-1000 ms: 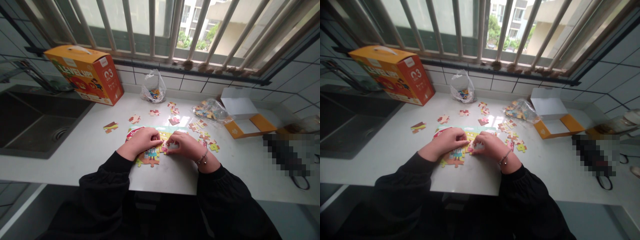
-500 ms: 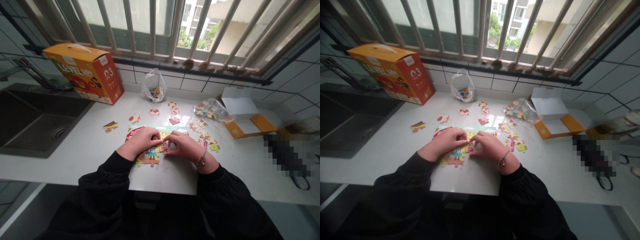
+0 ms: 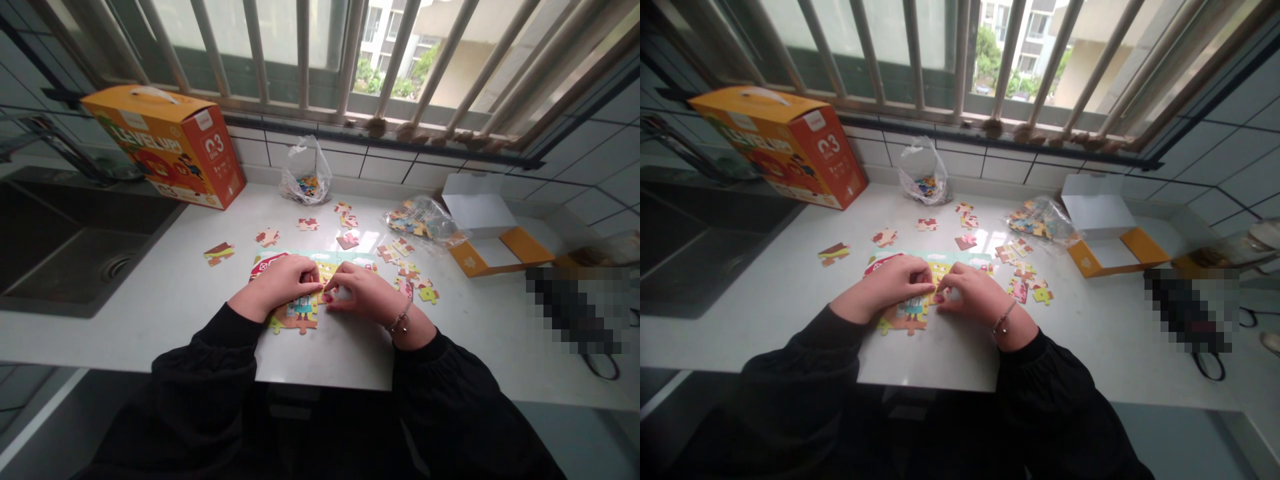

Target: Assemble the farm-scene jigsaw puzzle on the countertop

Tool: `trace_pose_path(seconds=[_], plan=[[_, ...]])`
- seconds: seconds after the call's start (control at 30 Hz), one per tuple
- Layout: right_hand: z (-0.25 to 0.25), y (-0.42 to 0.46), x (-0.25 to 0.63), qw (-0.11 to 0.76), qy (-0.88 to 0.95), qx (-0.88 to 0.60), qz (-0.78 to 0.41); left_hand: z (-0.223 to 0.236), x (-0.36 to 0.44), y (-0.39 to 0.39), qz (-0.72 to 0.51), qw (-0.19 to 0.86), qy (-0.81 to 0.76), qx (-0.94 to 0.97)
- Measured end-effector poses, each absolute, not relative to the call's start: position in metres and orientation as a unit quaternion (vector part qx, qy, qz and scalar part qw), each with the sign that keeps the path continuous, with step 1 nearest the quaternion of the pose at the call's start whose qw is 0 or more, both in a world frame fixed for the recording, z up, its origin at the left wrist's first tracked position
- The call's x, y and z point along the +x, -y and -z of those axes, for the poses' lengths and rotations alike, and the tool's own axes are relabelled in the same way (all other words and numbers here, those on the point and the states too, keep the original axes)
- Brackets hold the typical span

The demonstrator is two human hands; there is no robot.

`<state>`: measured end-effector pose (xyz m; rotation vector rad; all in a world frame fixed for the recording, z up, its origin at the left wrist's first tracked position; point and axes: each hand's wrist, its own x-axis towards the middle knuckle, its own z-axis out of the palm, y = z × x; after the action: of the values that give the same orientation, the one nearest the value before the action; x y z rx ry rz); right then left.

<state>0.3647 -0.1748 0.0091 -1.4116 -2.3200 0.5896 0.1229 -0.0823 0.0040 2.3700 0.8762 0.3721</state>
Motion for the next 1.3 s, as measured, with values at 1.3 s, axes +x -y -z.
trace_pose_path(seconds=[1.3], plan=[[-0.020,0.217,0.449,0.197,0.495,-0.845,-0.041,-0.003,0.119,0.074,-0.163,0.265,-0.342,0.886]])
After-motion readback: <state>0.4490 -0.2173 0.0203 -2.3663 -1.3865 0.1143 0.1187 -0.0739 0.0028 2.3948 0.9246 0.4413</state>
